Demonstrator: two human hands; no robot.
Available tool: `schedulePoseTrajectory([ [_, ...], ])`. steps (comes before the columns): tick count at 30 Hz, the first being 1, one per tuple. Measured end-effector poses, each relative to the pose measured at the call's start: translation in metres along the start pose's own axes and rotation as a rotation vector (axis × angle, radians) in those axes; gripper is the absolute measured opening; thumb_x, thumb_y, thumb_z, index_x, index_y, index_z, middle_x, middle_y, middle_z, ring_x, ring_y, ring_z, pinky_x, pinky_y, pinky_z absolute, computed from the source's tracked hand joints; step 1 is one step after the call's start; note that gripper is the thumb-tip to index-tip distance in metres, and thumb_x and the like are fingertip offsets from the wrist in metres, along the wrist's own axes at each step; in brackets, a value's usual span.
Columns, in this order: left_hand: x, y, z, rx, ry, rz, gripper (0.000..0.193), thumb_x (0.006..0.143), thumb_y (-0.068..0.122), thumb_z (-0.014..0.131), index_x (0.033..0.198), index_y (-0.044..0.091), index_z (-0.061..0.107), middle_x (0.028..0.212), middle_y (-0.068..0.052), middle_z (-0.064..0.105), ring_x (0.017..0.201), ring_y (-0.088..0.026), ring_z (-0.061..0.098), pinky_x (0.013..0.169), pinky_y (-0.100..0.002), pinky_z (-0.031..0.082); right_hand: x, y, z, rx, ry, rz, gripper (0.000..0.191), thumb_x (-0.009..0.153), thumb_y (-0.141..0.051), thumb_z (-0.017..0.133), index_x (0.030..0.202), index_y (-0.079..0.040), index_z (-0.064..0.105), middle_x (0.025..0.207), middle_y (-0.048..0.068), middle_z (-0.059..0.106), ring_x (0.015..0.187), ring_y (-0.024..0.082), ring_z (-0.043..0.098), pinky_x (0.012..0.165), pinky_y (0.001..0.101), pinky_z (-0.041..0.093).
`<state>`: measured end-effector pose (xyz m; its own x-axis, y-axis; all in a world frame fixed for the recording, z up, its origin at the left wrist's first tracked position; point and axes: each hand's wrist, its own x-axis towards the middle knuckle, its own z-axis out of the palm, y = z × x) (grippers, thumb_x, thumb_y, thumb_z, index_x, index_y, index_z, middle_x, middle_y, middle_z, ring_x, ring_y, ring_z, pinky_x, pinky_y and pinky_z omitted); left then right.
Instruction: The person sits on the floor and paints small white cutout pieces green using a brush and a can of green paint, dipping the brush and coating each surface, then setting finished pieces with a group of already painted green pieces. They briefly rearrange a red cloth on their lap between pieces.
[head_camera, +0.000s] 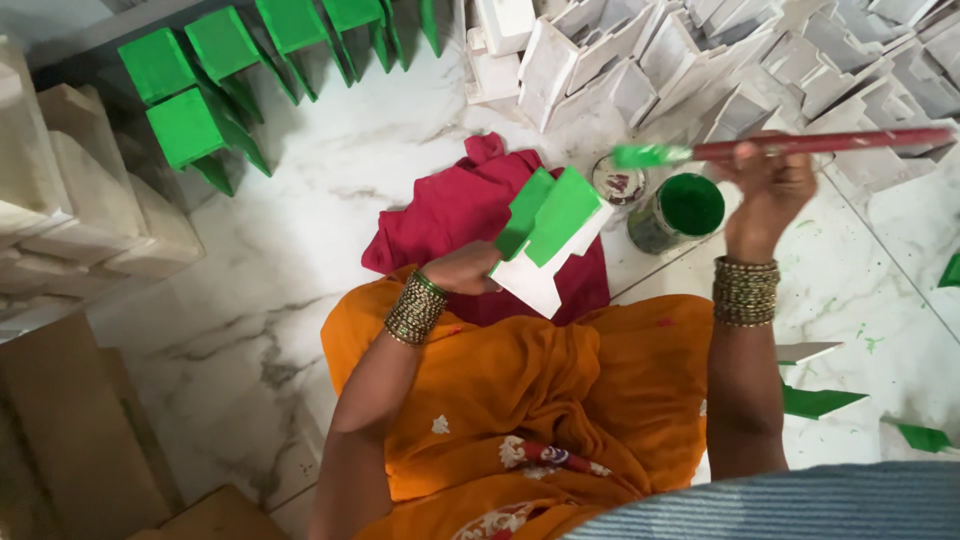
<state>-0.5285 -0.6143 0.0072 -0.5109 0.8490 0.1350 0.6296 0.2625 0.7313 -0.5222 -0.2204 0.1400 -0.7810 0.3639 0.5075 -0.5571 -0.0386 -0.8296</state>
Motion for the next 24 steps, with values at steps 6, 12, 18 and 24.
schedulePoseTrajectory([
  [6,0.002,-0.003,-0.002,0.028,0.008,-0.055,0.036,0.076,0.016,0.081,0.102,-0.003,0.064,0.091,-0.025,0.067,0.091,-0.043,0.066,0.076,-0.051,0.052,-0.008,-0.024,-0.014,0.138,0.149,0.107,0.019,0.105,0.0,0.073,0.119,0.0,0.06,0.106,0.014,0.07,0.085,0.022,0.072,0.069,0.0361,0.067],
  [12,0.004,-0.015,0.004,0.083,0.068,-0.14,0.041,0.074,0.016,0.081,0.106,-0.001,0.063,0.096,-0.024,0.068,0.091,-0.043,0.067,0.077,-0.052,0.052,-0.031,-0.037,0.006,0.458,-0.111,0.344,0.015,0.111,-0.004,0.068,0.121,0.001,0.058,0.107,0.023,0.072,0.073,0.022,0.071,0.062,0.0277,0.062],
  [18,0.002,-0.033,0.005,0.06,0.226,-0.087,0.039,0.076,0.013,0.076,0.11,-0.001,0.063,0.101,-0.023,0.069,0.097,-0.043,0.065,0.078,-0.051,0.053,-0.045,-0.046,0.024,0.355,-0.311,0.374,0.024,0.105,0.003,0.067,0.128,0.005,0.059,0.114,0.023,0.07,0.103,0.025,0.076,0.088,0.0347,0.066],
  [24,0.003,-0.037,0.007,0.205,0.096,-0.169,0.034,0.077,0.018,0.083,0.099,0.0,0.064,0.097,-0.023,0.069,0.095,-0.042,0.066,0.082,-0.052,0.053,-0.04,-0.047,0.03,0.099,-0.324,0.358,0.018,0.107,-0.001,0.069,0.121,0.01,0.064,0.105,0.021,0.072,0.089,0.023,0.073,0.085,0.031,0.063],
])
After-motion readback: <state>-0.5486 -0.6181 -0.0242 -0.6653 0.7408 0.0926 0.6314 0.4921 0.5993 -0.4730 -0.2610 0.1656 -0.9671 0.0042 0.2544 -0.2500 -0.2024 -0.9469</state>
